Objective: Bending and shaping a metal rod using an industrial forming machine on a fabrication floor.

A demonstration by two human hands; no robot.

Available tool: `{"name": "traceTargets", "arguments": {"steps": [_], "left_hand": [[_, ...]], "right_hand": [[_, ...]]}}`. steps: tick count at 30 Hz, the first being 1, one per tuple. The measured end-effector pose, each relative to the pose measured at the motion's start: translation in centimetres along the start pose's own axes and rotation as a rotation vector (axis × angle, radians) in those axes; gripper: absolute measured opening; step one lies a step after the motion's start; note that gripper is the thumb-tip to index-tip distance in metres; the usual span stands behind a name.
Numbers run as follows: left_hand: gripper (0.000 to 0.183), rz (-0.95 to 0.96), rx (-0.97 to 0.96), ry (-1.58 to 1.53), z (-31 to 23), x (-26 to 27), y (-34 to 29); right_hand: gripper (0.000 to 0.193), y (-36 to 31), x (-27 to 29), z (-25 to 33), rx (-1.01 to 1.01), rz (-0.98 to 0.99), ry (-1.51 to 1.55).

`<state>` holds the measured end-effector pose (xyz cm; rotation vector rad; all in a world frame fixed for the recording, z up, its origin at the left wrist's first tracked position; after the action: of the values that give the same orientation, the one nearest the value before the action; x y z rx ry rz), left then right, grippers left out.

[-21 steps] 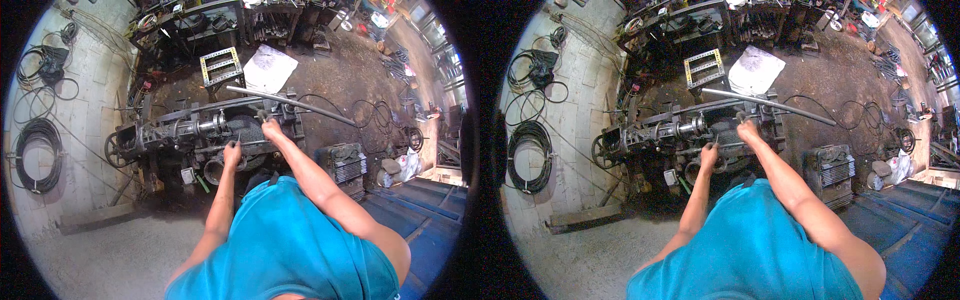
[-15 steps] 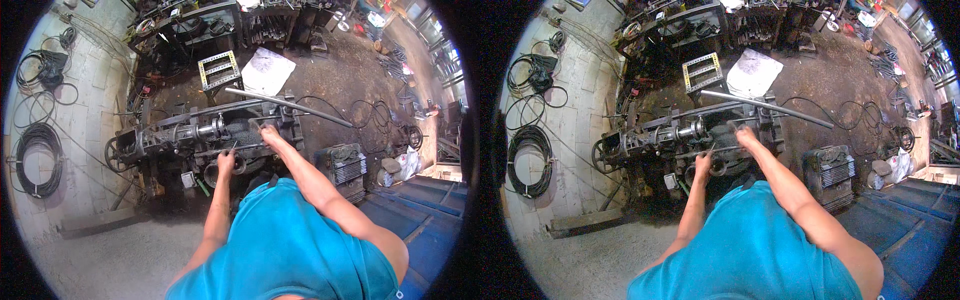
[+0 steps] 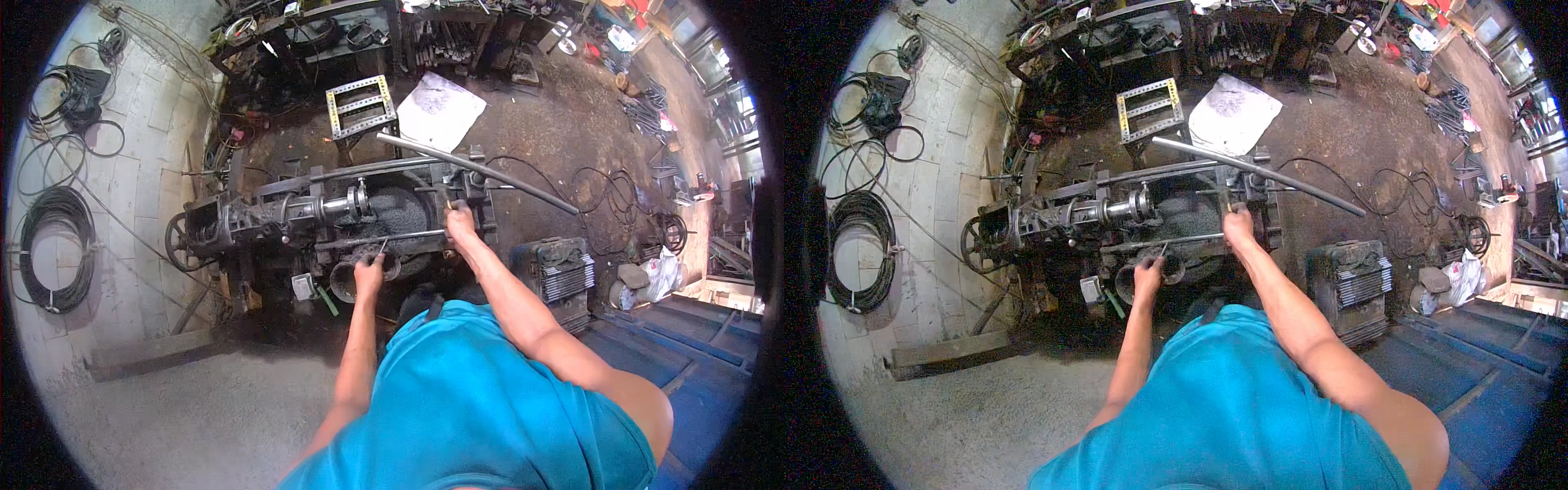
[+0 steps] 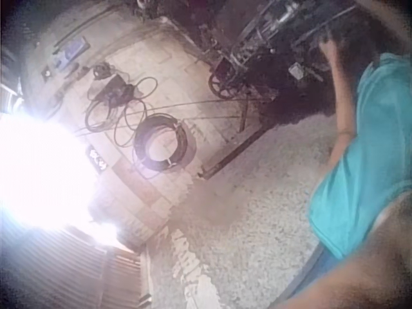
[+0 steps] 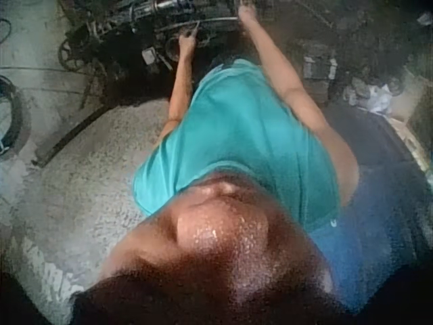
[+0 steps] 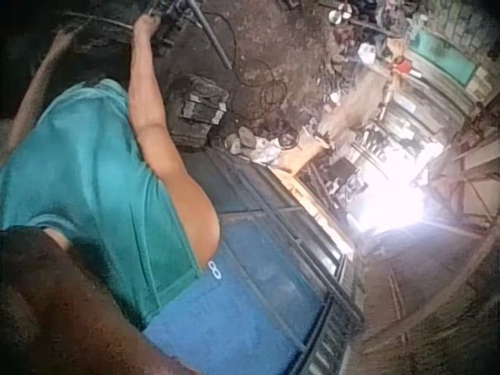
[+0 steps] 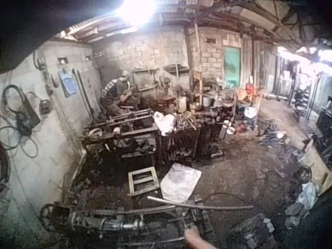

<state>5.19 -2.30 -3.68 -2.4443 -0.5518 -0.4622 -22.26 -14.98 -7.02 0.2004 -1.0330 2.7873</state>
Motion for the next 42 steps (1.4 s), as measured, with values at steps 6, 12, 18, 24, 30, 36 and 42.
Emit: {"name": "traceTargets", "arguments": {"steps": [6, 12, 18, 24, 30, 36, 42], "left_hand": [[0.032, 0.003, 0.019, 0.005, -0.4, 0.9, -0.9], [0.027, -0.069, -0.145, 0.101, -5.2, 1.3, 0.3], [0.024, -0.165, -0.264, 0.131, -10.5, -2.0, 4.7], [0.019, -0.155, -0.326, 0.174, -13.4, -7.8, 8.9], [0.020, -0.096, -0.505, 0.141, -14.8, -10.4, 9.2], [0.020, -0.037, -0.473, 0.168, -14.5, -10.4, 10.0], [0.020, 0.009, -0.494, 0.233, -15.5, -11.3, 9.8]], "right_hand": [[0.011, 1.8, -3.7, -0.2, 0.196, 0.053, -0.137], [0.022, 1.2, -1.5, 0.2, 0.159, -0.098, -0.277], [0.032, -3.4, -4.6, 2.5, 0.322, 0.160, -0.446], [0.037, -4.0, 2.8, -1.1, 0.092, 0.243, -0.454], [0.038, -2.6, 5.4, -1.7, 0.101, 0.176, -0.508], [0.032, -2.9, 5.2, -1.1, 0.112, 0.201, -0.519], [0.035, -3.5, 5.2, -0.5, 0.080, 0.209, -0.469]]}}
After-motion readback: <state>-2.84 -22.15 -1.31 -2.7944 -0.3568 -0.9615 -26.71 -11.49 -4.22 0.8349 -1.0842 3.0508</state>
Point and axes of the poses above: each hand's wrist, its own y-axis towards the middle knuckle, its own x-axis out of the back of the hand, z = x × y, the point moved 10 cm from there along y, towards the middle knuckle, and after that the axes turned 2 degrees about -z, right-handed, at the moved point
